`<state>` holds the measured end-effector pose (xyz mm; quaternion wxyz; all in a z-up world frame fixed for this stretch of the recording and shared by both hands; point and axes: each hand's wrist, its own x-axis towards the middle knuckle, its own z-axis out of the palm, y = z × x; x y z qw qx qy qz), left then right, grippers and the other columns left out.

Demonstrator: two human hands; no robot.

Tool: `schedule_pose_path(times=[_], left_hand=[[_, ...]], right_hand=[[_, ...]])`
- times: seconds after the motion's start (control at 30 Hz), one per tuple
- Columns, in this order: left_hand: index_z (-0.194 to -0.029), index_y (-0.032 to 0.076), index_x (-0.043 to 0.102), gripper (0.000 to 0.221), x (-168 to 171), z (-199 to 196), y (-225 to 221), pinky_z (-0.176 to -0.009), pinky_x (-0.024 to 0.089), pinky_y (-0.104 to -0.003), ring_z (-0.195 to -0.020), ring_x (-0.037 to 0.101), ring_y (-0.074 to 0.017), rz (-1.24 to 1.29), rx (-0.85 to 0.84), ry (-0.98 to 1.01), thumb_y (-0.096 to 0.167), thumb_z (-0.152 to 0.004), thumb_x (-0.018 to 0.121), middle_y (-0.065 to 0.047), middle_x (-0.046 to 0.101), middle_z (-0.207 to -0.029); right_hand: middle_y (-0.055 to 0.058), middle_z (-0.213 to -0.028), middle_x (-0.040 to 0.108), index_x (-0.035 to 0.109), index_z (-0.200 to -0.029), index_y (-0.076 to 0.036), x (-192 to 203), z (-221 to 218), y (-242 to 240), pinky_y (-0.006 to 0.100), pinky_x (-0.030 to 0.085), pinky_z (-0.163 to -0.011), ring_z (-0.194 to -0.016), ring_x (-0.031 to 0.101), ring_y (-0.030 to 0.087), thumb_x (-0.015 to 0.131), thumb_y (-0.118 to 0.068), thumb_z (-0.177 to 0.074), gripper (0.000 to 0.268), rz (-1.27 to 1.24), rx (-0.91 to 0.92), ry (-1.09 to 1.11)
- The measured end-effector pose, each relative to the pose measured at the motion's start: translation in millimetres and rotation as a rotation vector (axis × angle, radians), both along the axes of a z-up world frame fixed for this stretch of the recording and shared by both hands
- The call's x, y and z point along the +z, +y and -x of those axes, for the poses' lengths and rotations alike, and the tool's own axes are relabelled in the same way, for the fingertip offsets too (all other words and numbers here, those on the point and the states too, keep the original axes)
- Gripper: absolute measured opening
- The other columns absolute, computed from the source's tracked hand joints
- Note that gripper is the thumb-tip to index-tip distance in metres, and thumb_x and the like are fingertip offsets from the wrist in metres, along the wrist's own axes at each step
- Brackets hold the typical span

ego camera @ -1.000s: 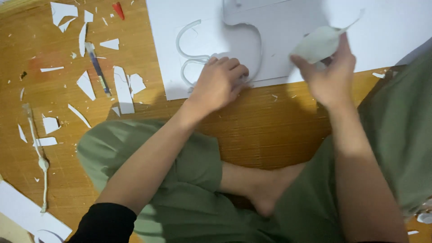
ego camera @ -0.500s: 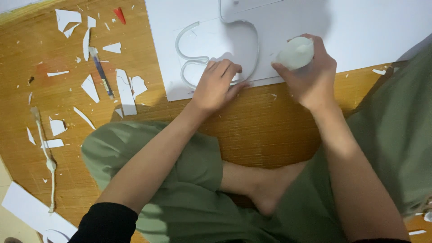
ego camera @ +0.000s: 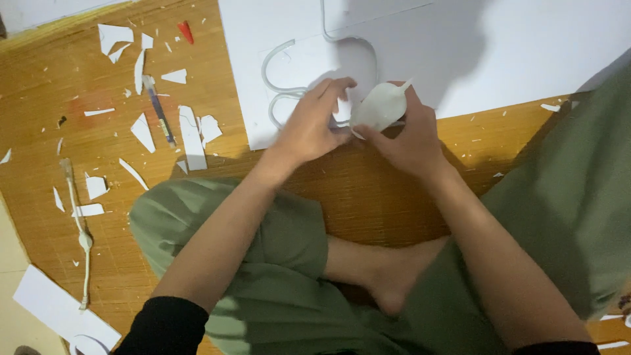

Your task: The person attaches a flexible LED strip to a white board using glue, following a pre-drawn pattern.

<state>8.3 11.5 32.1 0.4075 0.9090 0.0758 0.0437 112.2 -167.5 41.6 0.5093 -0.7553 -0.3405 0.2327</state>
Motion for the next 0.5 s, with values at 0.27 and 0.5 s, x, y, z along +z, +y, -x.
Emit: schedule_pose_path(times=[0.27,0.5], left_hand=[[-0.141,-0.001,0.057,0.066,51.9,-4.7,-6.4,-0.112,0.047,-0.052,-0.136,0.051,-0.0456,0.27,-0.053,0.116,0.017,-0.084,0.086,-0.024,0.053,-0.145],[-0.139,-0.003,0.055,0.063,39.7,-6.9,-27.3,-0.103,0.054,-0.054,-0.124,0.062,-0.0425,0.47,0.126,0.108,0.027,-0.091,0.083,-0.023,0.063,-0.132]], right_hand=[[0.024,-0.108,0.07,0.051,-0.13,-0.004,2.2,7.6,3.4,0.059,0.055,-0.094,-0.107,0.068,0.049,0.088,-0.044,-0.083,0.072,0.244,0.002,-0.068],[0.026,-0.101,0.072,0.054,-0.117,-0.003,-6.4,2.4,2.8,0.057,0.057,-0.085,-0.102,0.07,0.049,0.082,-0.028,-0.082,0.051,0.248,-0.007,-0.104]])
